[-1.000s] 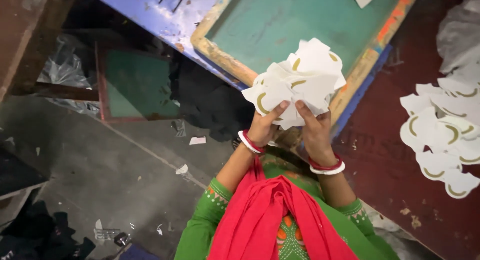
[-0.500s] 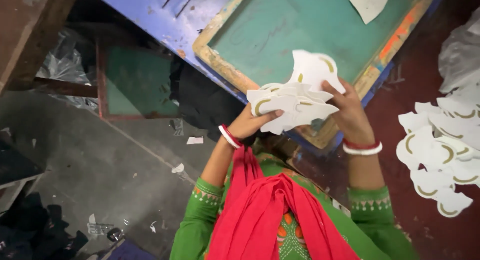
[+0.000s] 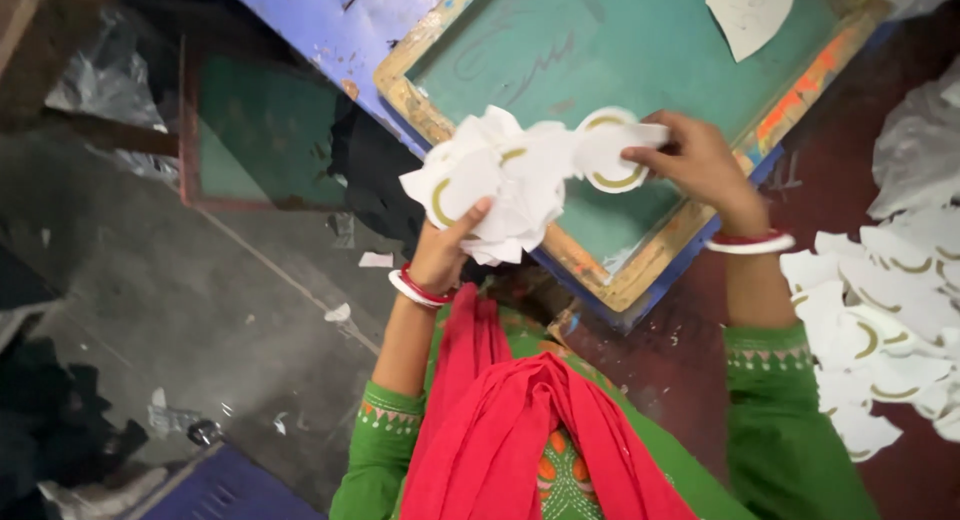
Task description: Sorting and stacking printed paper cutouts on a workbench.
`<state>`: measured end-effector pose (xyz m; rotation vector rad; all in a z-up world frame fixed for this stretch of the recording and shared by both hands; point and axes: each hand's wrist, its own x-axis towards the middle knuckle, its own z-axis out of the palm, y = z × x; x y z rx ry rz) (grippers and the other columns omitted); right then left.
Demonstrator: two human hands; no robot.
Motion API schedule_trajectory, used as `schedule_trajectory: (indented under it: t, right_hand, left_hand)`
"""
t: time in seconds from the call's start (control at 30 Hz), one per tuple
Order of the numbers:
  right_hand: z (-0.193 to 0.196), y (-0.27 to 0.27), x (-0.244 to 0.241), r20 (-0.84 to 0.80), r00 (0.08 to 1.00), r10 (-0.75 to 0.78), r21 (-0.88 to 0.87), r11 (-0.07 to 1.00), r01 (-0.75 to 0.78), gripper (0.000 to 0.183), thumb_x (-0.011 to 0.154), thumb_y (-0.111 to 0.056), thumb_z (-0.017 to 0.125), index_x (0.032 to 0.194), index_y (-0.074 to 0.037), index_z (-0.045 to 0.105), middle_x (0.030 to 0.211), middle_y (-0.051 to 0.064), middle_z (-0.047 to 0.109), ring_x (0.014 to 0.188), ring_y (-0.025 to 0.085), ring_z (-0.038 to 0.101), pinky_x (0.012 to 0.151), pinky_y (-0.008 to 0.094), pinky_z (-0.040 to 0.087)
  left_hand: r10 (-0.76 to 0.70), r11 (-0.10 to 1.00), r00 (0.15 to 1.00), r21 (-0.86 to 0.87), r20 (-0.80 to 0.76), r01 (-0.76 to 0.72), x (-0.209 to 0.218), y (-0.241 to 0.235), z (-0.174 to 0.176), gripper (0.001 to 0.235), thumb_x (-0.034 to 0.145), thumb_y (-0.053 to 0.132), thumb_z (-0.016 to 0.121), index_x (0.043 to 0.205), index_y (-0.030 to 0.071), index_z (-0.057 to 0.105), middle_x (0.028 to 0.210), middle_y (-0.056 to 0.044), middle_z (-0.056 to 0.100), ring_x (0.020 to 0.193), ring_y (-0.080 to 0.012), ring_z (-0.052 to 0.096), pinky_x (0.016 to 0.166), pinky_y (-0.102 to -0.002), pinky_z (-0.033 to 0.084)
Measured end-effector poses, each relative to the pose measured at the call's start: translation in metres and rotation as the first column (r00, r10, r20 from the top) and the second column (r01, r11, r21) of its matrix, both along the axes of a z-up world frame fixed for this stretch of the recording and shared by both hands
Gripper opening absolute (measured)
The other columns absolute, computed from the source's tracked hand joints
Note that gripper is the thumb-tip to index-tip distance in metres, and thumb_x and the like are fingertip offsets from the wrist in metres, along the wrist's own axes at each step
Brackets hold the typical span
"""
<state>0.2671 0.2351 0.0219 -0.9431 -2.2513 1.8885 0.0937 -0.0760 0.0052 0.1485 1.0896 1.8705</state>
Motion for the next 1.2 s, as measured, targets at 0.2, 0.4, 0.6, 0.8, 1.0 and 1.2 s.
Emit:
schedule_trajectory:
  t: [0.2, 0.4, 0.6, 0.8, 1.0, 1.2]
  right_hand:
    - [-0.002, -0.002, -0.023, 0.198, 0.975, 0.102, 0.572, 0.796, -0.199, 0.023, 0.093, -0.019, 0.081, 0.102, -0.002, 0.070, 0.094, 0.019, 0.074, 0.085, 0.029, 0.073, 0.075, 0.037, 0.054]
    - [0.012, 0.015, -0.021, -0.225, 0.954, 0.197, 0.407, 0.909, -0.091, 0.016, 0.100, -0.011, 0.063, 0.114, -0.005, 0.068, 0.105, 0.012, 0.072, 0.100, 0.029, 0.069, 0.089, 0.037, 0.054]
    - [0.030, 0.008, -0.070, 0.260, 0.824, 0.504, 0.749, 0.434, -0.501, 0.008, 0.088, -0.012, 0.070, 0.093, -0.012, 0.077, 0.092, 0.010, 0.067, 0.093, 0.033, 0.066, 0.083, 0.045, 0.049]
    - [-0.008, 0.010, -0.079, 0.143, 0.830, 0.540, 0.698, 0.540, -0.471, 0.039, 0.080, -0.001, 0.054, 0.108, -0.016, 0.076, 0.128, 0.009, 0.068, 0.120, 0.033, 0.061, 0.103, 0.048, 0.050]
    - [-0.038, 0.018, -0.054, 0.210, 0.860, 0.466, 0.761, 0.474, -0.443, 0.109, 0.057, -0.043, 0.095, 0.144, 0.006, 0.051, 0.137, 0.034, 0.049, 0.123, 0.049, 0.046, 0.101, 0.057, 0.041]
    - [0.030, -0.037, -0.045, 0.460, 0.854, 0.244, 0.595, 0.629, -0.500, 0.080, 0.075, -0.037, 0.087, 0.145, -0.012, 0.055, 0.132, 0.019, 0.059, 0.126, 0.039, 0.055, 0.106, 0.048, 0.047]
  left_hand:
    - [0.237, 0.971, 0.972, -0.034, -0.004, -0.236, 0.006, -0.015, 0.004, 0.054, 0.094, 0.005, 0.073, 0.144, 0.001, 0.050, 0.135, -0.010, 0.063, 0.122, -0.0232, 0.064, 0.102, -0.038, 0.055]
    - [0.262, 0.965, 0.964, -0.038, 0.047, -0.260, -0.007, -0.035, 0.006, 0.055, 0.095, 0.006, 0.072, 0.145, 0.001, 0.050, 0.135, -0.010, 0.063, 0.122, -0.0229, 0.064, 0.101, -0.038, 0.055]
    - [0.215, 0.976, 0.976, 0.019, 0.037, -0.216, -0.020, -0.034, 0.016, 0.058, 0.095, 0.007, 0.072, 0.147, 0.003, 0.047, 0.138, -0.010, 0.062, 0.126, -0.0235, 0.062, 0.106, -0.039, 0.053]
    - [0.156, 0.985, 0.983, 0.061, 0.099, -0.162, -0.034, -0.030, 0.014, 0.059, 0.096, 0.006, 0.071, 0.149, 0.001, 0.045, 0.139, -0.012, 0.060, 0.127, -0.0258, 0.061, 0.106, -0.040, 0.052]
    - [0.107, 0.983, 0.979, 0.132, 0.173, -0.131, -0.048, -0.017, 0.006, 0.059, 0.097, 0.004, 0.069, 0.150, 0.001, 0.044, 0.140, -0.014, 0.060, 0.128, -0.0282, 0.061, 0.107, -0.042, 0.052]
    - [0.077, 0.981, 0.979, 0.161, 0.188, -0.108, -0.053, 0.007, 0.001, 0.058, 0.098, 0.004, 0.068, 0.150, 0.000, 0.043, 0.141, -0.014, 0.059, 0.128, -0.0272, 0.062, 0.108, -0.041, 0.052]
